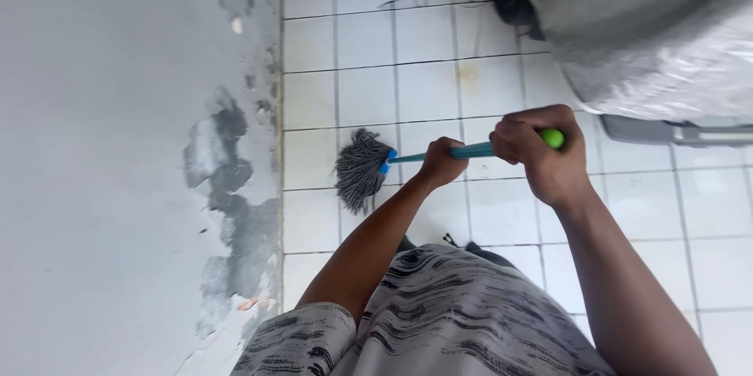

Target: Mopping a tiled floor area next to a covered car and wringing the mop into a bucket.

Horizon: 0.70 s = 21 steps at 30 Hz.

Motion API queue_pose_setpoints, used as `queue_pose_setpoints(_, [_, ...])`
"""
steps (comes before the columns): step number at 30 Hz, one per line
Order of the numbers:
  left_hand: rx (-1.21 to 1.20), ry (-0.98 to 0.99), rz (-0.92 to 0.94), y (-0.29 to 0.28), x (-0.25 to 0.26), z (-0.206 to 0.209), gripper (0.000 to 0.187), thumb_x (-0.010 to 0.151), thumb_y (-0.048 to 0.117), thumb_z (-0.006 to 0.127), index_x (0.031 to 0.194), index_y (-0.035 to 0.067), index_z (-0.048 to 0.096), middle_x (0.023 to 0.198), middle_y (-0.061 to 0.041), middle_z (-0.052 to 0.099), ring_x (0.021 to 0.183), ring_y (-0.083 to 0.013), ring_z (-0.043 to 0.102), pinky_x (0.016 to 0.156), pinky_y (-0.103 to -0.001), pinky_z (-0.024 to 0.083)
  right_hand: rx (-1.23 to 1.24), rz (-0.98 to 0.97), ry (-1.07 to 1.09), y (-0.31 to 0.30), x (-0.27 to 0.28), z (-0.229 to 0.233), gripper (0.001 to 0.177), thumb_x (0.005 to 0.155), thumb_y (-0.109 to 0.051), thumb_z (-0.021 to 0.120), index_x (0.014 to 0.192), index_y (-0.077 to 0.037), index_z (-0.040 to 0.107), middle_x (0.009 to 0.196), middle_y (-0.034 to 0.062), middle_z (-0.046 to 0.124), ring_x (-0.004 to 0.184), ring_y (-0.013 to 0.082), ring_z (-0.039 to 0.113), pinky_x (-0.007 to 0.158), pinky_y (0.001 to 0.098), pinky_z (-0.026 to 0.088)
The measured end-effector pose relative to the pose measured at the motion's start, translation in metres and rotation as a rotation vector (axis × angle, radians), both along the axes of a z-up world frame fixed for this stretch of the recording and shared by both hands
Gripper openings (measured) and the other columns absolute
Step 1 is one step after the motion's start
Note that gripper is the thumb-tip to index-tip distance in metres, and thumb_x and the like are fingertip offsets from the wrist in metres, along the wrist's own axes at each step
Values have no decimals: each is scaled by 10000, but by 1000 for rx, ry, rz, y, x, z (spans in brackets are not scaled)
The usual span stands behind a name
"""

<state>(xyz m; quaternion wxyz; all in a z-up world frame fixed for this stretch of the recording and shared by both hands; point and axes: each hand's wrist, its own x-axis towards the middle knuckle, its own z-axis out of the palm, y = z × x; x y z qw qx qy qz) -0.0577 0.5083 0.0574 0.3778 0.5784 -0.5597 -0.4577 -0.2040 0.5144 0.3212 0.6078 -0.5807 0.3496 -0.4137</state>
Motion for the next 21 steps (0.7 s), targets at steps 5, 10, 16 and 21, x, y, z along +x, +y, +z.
queue_pose_setpoints(5, [-47,-44,-237,-11,-157,-13,243,841,103,630,635,17,534,613,-155,577,562,-274,567,570,-419,467,-94,-182,173,32,-120,14,365,950,31,493,586,15,498,570,37,479,543,103,422,526,283,342])
queue_pose_setpoints(10, [-63,52,-443,-2,-309,-20,315,945,229,627,672,71,616,715,-121,680,672,-247,668,661,-404,512,-72,-423,290,69,-225,6,360,964,11,514,605,30,532,573,32,484,537,79,403,499,267,302])
queue_pose_setpoints(16, [129,-99,-660,25,-422,-1,292,894,290,645,744,41,665,803,-149,742,790,-286,740,707,-420,552,-128,-630,338,103,-324,-27,306,1002,14,559,698,33,584,609,63,521,534,91,454,484,272,336])
queue_pose_setpoints(21, [255,-424,-872,46,-448,55,229,874,273,626,790,82,721,882,-144,766,887,-316,762,857,-517,559,-186,-859,-122,126,-367,-8,167,965,-3,525,812,47,483,612,61,495,496,118,479,514,288,431])
